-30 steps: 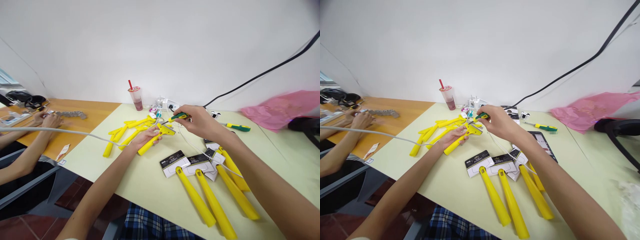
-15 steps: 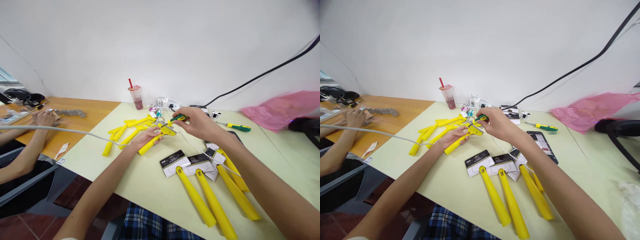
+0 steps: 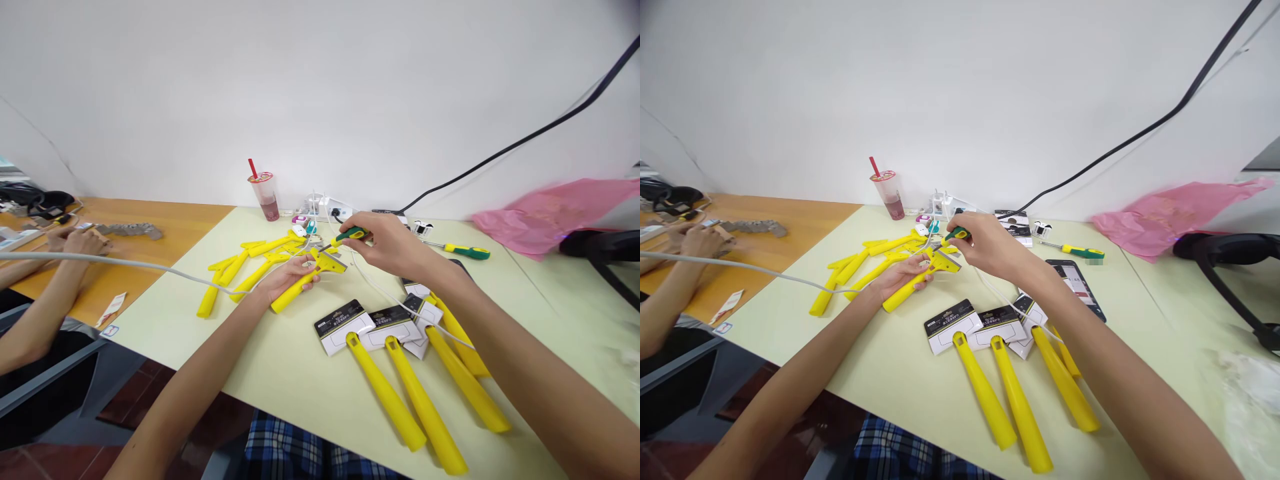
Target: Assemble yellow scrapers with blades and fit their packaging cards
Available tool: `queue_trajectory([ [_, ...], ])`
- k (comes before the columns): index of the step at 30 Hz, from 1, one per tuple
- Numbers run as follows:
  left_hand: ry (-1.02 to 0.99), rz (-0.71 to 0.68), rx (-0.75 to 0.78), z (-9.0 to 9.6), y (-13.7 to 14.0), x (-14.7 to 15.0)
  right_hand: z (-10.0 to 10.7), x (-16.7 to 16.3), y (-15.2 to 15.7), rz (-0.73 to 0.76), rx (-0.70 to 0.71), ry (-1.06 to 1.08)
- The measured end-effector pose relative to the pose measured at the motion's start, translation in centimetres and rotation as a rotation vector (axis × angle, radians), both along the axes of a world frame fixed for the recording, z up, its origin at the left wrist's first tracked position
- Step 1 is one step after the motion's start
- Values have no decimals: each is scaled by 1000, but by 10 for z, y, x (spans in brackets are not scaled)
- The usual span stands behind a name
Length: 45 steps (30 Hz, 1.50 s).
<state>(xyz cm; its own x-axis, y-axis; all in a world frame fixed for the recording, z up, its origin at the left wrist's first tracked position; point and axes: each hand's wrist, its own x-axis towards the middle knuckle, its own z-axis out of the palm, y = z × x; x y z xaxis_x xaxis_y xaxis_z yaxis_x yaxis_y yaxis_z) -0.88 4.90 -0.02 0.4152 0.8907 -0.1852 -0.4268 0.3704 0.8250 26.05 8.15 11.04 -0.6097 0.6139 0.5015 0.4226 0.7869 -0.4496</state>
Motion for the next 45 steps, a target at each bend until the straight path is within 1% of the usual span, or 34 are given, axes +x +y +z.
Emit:
queue_trajectory([
  [7, -3, 9, -17, 0, 0, 0, -3, -3, 1, 10, -1, -8],
  [17, 25, -15, -1, -1, -1, 0, -7, -4, 4, 16, -8, -22],
  [24, 21, -36, -2, -4, 2, -4, -4, -3, 3, -7, -33, -79],
  [35, 50, -49, 1, -4, 1, -2, -5, -3, 2, 3, 29, -98],
  [45, 38, -57, 10, -3, 1, -3, 5, 1, -3, -13, 35, -102],
])
